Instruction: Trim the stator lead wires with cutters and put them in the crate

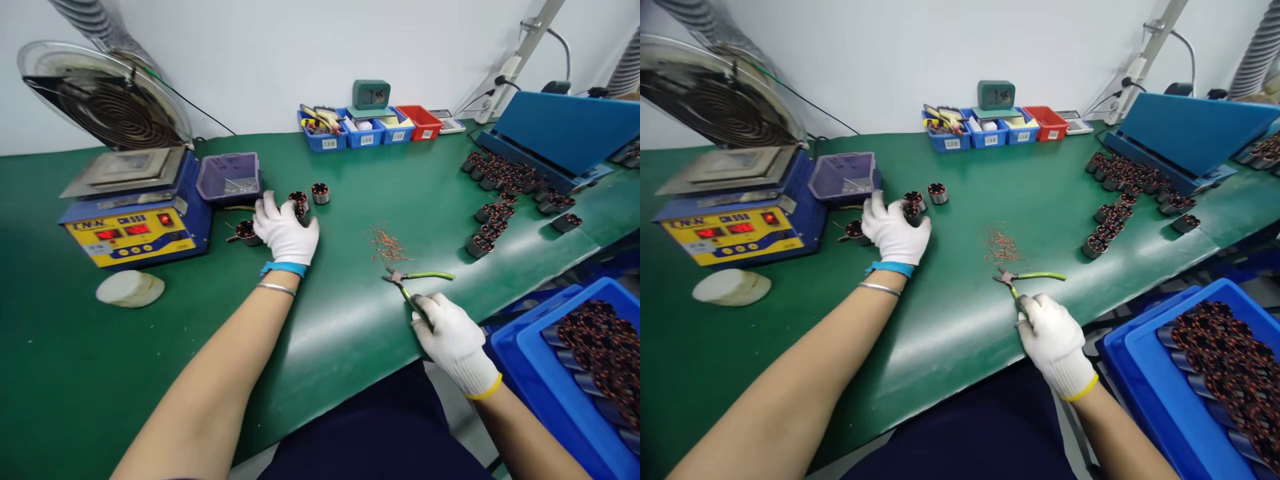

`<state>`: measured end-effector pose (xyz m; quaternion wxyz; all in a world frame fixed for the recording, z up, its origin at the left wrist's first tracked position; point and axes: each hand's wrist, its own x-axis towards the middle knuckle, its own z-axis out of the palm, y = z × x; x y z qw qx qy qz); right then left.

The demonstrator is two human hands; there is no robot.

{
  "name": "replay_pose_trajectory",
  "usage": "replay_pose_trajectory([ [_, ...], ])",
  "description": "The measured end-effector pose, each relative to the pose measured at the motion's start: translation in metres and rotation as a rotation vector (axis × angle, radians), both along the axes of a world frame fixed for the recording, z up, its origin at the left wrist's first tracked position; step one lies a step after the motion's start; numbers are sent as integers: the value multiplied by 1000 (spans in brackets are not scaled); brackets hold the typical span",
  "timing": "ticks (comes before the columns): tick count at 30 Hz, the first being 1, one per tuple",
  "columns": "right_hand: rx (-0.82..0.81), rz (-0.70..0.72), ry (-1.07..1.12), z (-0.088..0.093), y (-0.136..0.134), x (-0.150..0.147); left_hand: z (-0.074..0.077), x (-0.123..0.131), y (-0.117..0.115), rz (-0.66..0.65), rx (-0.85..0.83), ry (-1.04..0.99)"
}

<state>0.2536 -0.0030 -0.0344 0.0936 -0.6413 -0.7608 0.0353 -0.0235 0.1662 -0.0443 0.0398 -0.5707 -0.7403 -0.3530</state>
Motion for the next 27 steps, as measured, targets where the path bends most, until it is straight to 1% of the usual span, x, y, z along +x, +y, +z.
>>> replay_pose_trajectory([
  [3,39,-96,2,-3,11,21,1,-17,10,-44,-77,15],
  [5,133,-127,-2,-3,15,27,3,-17,6,-77,-76,-7],
  [6,206,-113,4,-2,16,26,5,-15,-2,-100,-65,-12],
  [7,283,-67,32,-1,15,22,7,-12,-14,-130,-49,-8],
  [8,345,8,90,1,13,16,8,-8,-30,-162,-31,12],
  [9,368,100,177,3,12,7,10,-5,-49,-207,-16,51],
  [10,341,192,277,6,10,-4,11,-2,-69,-257,-4,102],
  [12,166,331,438,14,10,-30,14,2,-112,-360,-49,213],
  [14,-28,409,446,23,16,-57,18,3,-146,-443,-128,244],
  [15,-88,437,402,27,22,-70,20,2,-158,-439,-149,214],
  [16,-128,458,353,30,27,-83,22,0,-167,-408,-153,155],
  [18,-187,476,300,34,38,-104,25,-6,-175,-318,-147,-23],
  [19,-212,475,314,35,42,-112,26,-9,-175,-294,-176,-121],
  [20,-231,469,347,35,45,-118,27,-11,-174,-294,-239,-215],
  [22,-256,447,441,32,48,-124,29,-14,-169,-344,-418,-353],
  [24,-311,391,526,28,51,-122,30,-15,-165,-378,-542,-416],
  [26,-380,330,535,25,55,-116,31,-14,-162,-395,-553,-427],
  [27,-385,310,497,25,57,-112,31,-14,-160,-408,-545,-427],
])
